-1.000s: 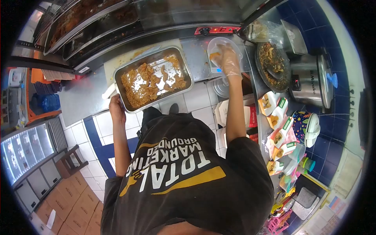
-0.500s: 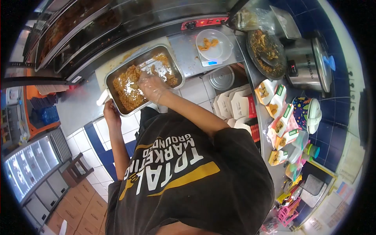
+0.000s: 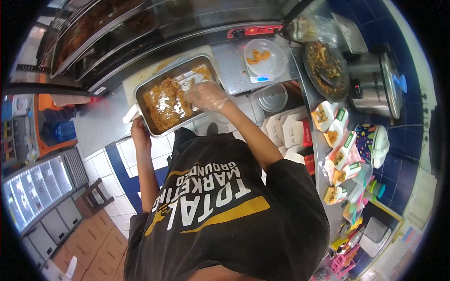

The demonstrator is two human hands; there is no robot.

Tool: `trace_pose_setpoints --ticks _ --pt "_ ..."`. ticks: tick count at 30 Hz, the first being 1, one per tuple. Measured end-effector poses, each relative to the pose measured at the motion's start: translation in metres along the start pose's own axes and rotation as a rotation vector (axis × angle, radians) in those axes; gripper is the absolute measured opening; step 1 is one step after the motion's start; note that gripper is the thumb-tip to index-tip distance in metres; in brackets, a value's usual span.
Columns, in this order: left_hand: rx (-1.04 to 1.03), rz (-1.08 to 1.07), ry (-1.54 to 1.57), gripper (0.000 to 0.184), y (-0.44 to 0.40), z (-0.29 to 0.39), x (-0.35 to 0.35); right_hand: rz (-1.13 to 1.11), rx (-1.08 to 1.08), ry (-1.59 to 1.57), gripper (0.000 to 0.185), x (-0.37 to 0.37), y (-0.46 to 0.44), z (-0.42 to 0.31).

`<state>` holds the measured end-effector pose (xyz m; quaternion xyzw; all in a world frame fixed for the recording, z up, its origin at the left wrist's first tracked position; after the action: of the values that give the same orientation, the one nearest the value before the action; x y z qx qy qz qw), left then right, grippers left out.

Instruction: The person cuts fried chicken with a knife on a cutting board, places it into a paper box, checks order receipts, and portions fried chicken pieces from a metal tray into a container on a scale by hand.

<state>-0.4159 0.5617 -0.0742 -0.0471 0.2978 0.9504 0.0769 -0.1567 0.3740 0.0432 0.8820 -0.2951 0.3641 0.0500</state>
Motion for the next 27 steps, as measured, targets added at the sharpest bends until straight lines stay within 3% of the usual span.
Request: trace_pose_setpoints --ticks 1,2,4,6,9,11,13,15,18,20,21,23,25,27 --pt "-0.031 0.042 0.002 0.010 0.014 0.009 -0.008 -0.022 -0.022 0.087 0.024 -0.005 -0.003 0.005" --pt "-0.053 0.058 0.006 0.014 0.021 0.014 -0.014 0.006 -0.057 0.420 0.026 0.007 -0.006 -0.006" --pt "-0.066 0.077 -0.005 0.014 0.017 0.015 -0.006 0.097 -0.044 0.415 0.027 -0.003 -0.013 -0.003" --pt "-0.048 -0.083 -0.027 0.016 -0.006 0.000 0.006 0.168 -0.119 0.465 0.030 -0.016 -0.022 0.007" --pt "-0.062 -0.006 -0.013 0.012 0.002 0.005 -0.001 0.136 -0.078 0.475 0.029 -0.029 -0.027 0.017" --pt "-0.064 0.013 -0.005 0.016 0.007 0.007 -0.007 0.245 -0.078 0.462 0.023 0.006 -0.024 0.000" --pt "-0.062 0.079 -0.003 0.018 0.017 0.012 -0.008 0.568 -0.250 0.138 0.018 0.076 -0.008 0.006" --pt "-0.027 0.044 0.019 0.011 0.009 0.003 -0.005 0.870 -0.165 0.021 0.021 0.135 0.007 0.046" --pt "0.008 0.002 0.013 0.009 0.003 0.000 -0.001 0.970 -0.471 -0.296 0.019 0.178 0.029 0.102" --pt "0.012 -0.007 -0.005 0.008 0.010 0.006 -0.005 0.877 -0.292 0.582 0.022 0.197 0.023 0.070" --pt "0.011 -0.014 -0.011 0.007 0.014 0.009 -0.007 0.874 -0.294 0.578 0.022 0.190 0.024 0.066" --pt "-0.002 -0.019 -0.031 0.006 0.024 0.018 -0.013 0.793 0.008 0.328 0.029 0.153 0.017 0.033" --pt "0.000 0.015 -0.031 0.010 0.027 0.019 -0.013 0.246 0.033 0.350 0.026 0.071 0.006 0.016" --pt "-0.027 0.030 -0.025 0.012 0.042 0.028 -0.024 0.113 0.189 0.387 0.020 0.029 0.014 -0.023"
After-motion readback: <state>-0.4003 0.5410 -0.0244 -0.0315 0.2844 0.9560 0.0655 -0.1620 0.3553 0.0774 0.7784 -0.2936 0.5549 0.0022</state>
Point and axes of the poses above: each hand's wrist, its own y-axis away from the middle knuckle, its own x-axis out of the back of the hand, z = x × y, the point moved 8 cm from there along -y, towards the middle knuckle, and after that the axes turned 13 degrees about z, right-handed, at the moved point
